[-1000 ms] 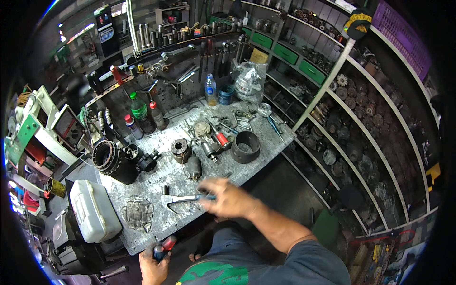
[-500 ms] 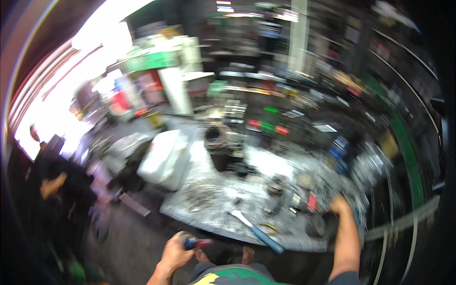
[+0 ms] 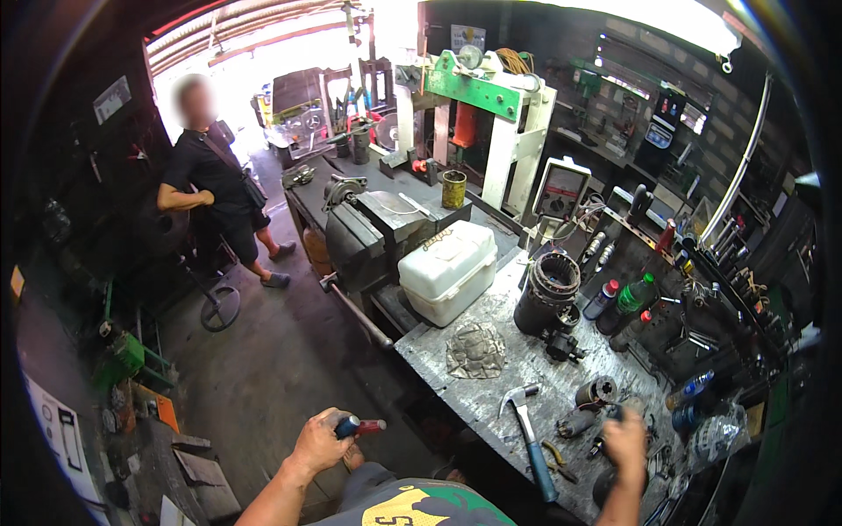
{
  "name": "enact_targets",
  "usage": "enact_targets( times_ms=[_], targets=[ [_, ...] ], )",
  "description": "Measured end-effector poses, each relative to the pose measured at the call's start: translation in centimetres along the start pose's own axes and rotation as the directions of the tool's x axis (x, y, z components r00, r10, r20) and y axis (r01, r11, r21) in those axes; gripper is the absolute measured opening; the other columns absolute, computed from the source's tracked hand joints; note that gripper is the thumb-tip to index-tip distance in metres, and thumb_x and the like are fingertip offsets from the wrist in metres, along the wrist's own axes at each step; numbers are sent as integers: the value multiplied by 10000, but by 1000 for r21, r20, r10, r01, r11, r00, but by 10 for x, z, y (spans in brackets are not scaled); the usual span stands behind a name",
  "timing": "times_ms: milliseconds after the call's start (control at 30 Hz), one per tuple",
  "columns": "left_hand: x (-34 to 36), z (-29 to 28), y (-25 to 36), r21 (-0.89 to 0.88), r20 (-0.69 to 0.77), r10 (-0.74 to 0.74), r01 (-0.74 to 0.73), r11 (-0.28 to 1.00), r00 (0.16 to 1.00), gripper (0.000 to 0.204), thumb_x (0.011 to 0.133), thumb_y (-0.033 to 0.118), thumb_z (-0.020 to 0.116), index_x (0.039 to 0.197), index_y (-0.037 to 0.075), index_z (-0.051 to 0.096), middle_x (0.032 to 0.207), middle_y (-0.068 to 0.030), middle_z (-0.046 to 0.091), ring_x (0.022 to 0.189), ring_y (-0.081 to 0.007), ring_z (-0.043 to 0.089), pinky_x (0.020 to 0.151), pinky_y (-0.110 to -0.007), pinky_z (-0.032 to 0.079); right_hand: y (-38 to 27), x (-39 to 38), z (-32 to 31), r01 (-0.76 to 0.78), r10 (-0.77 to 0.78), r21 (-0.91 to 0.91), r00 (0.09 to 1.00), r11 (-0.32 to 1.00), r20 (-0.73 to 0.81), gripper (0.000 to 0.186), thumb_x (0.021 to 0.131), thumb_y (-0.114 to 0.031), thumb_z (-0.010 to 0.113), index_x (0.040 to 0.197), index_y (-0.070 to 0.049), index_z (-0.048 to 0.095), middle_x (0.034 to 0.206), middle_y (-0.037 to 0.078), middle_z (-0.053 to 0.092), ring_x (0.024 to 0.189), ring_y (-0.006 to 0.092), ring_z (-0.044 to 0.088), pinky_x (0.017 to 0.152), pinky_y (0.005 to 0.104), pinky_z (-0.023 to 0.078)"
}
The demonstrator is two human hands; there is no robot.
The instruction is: The person disassembles a motorcycle engine component on a workbench, using pliers and a hammer to remove parts. They then move to a motorcycle on a lift and attach a part to the underside of the vehicle.
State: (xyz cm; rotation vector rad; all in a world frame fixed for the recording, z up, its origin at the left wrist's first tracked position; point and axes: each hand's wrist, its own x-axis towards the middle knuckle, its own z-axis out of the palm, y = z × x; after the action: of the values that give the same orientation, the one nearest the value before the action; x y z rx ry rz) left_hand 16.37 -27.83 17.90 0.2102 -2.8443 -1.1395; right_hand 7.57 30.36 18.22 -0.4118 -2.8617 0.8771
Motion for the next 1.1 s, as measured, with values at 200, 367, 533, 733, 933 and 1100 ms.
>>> enact_targets(
  times_ms=[200,367,533,733,933,1100],
  targets=[
    [12,-59,-86,-39,-48,76,-78,996,996,238,800,80,811,1032,49,768,1007,-147,756,950,-383,747,834,-443,602,-160,-9,264,53,-37,-55,963,997,266,543,956,-372,655,1188,119,678,1194,412,700,1193,538,679,1075,553,529],
    [17,-131,-157,46,-81,68,-65,997,994,243,776,59,813,1012,76,758,1024,-119,759,942,-376,751,827,-440,607,-181,36,354,-127,124,-68,991,989,-58,585,969,-315,754,1372,79,601,1301,364,672,1191,511,679,1029,533,560],
    [67,-195,-187,134,-42,146,-139,981,988,242,801,60,795,1038,103,779,1041,-88,764,936,-338,758,819,-430,614,-230,48,340,-145,71,-259,959,955,-274,642,928,-277,810,1447,25,581,1325,314,657,1219,485,652,1041,532,552],
    [219,-210,-161,214,237,593,-637,741,770,392,735,67,784,1119,141,760,1134,-26,738,889,-269,764,781,-405,627,-403,1,267,164,-159,472,986,866,-50,467,904,-161,793,1314,28,676,1178,228,737,1025,378,733,939,461,576],
    [359,-178,-82,22,402,836,-917,399,374,445,735,92,764,1179,93,739,1121,-94,737,862,-309,745,777,-413,621,-544,6,282,400,-660,551,617,732,428,1055,986,-256,791,1727,-20,78,1526,368,536,1367,478,605,1133,481,517],
    [433,-178,-64,-192,184,905,-889,416,384,478,713,75,876,1175,81,754,1160,-157,762,927,-334,782,765,-399,638,-489,39,302,385,-409,431,912,816,-41,718,1010,-134,721,1643,-16,403,1467,283,622,1329,470,628,1120,469,532]
  ],
)
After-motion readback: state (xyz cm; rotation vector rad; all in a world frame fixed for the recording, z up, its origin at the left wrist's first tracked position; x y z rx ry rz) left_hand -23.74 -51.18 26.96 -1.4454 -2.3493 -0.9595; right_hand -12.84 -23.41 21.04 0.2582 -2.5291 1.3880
